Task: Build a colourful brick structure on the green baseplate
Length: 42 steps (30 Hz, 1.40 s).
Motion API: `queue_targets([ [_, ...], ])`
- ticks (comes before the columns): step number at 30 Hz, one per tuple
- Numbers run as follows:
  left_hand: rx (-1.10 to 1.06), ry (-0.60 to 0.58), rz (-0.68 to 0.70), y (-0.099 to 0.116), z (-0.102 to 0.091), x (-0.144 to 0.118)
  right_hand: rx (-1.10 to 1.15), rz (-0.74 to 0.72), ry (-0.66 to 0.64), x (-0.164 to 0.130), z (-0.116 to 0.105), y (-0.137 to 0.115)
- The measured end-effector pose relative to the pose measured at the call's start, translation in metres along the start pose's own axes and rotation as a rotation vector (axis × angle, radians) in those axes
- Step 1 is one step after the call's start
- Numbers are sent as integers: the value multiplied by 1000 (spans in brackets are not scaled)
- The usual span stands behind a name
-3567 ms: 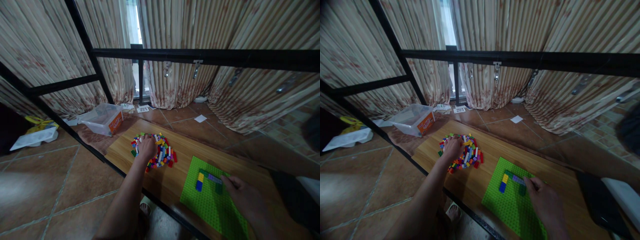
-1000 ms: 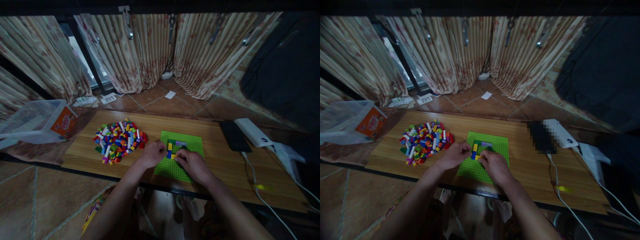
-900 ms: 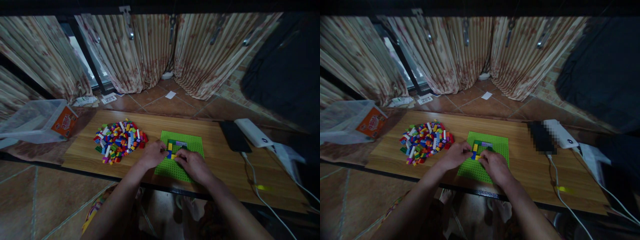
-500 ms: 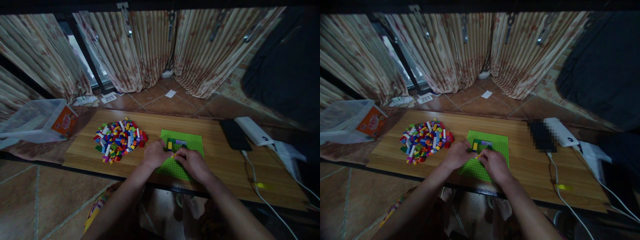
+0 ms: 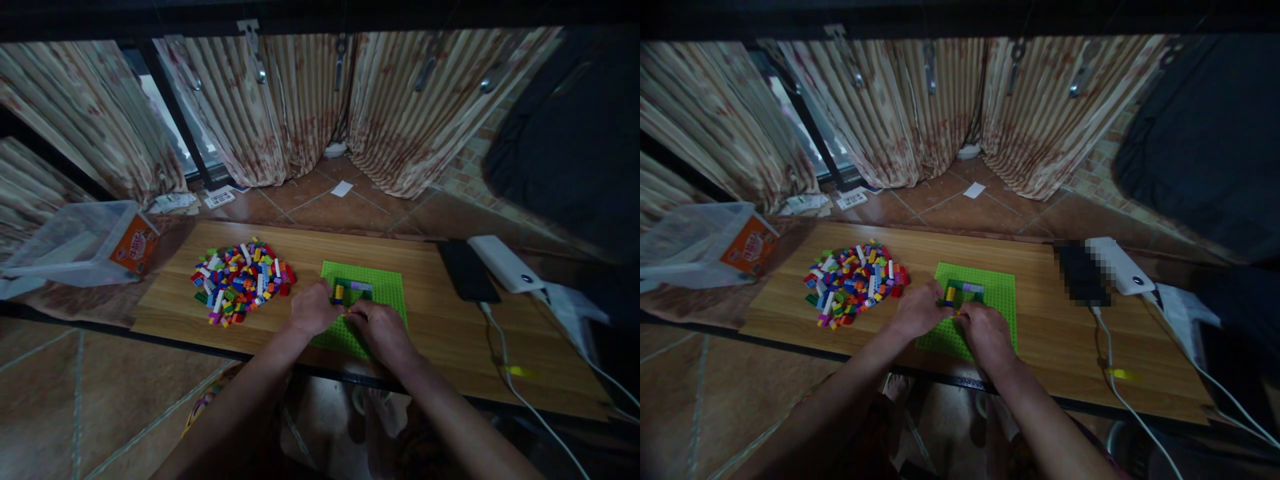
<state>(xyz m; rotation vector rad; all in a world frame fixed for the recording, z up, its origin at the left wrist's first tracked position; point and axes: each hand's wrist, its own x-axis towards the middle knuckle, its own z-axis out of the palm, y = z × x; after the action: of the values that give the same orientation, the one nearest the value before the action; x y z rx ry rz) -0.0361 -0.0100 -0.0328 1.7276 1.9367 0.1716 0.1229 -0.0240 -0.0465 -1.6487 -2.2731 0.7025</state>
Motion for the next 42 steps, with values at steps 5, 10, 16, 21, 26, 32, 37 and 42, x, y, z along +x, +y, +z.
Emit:
queue_targets([
  [5, -30, -13, -11, -1, 0, 3, 21, 7, 17, 0, 2, 2],
  [10, -96, -35, -8, -9, 0, 9, 137, -23, 27, 0, 4, 6],
  [16, -189, -51, 118, -16, -7, 12, 317, 18, 145, 1, -14, 22],
  [21, -184, 88, 205, -8, -9, 1, 345, 139, 382, 6, -36, 35],
  [26, -20, 284, 503, 3, 28, -28, 328, 118, 446, 9, -42, 34],
  [32, 184, 340, 575, 1, 82, -42, 299, 86, 470, 10, -39, 33],
  [37, 265, 376, 573, 0, 87, -41, 301, 90, 457, 11, -36, 32],
  [42, 300, 324, 534, 5, 82, -43, 324, 68, 430, 15, -32, 26],
])
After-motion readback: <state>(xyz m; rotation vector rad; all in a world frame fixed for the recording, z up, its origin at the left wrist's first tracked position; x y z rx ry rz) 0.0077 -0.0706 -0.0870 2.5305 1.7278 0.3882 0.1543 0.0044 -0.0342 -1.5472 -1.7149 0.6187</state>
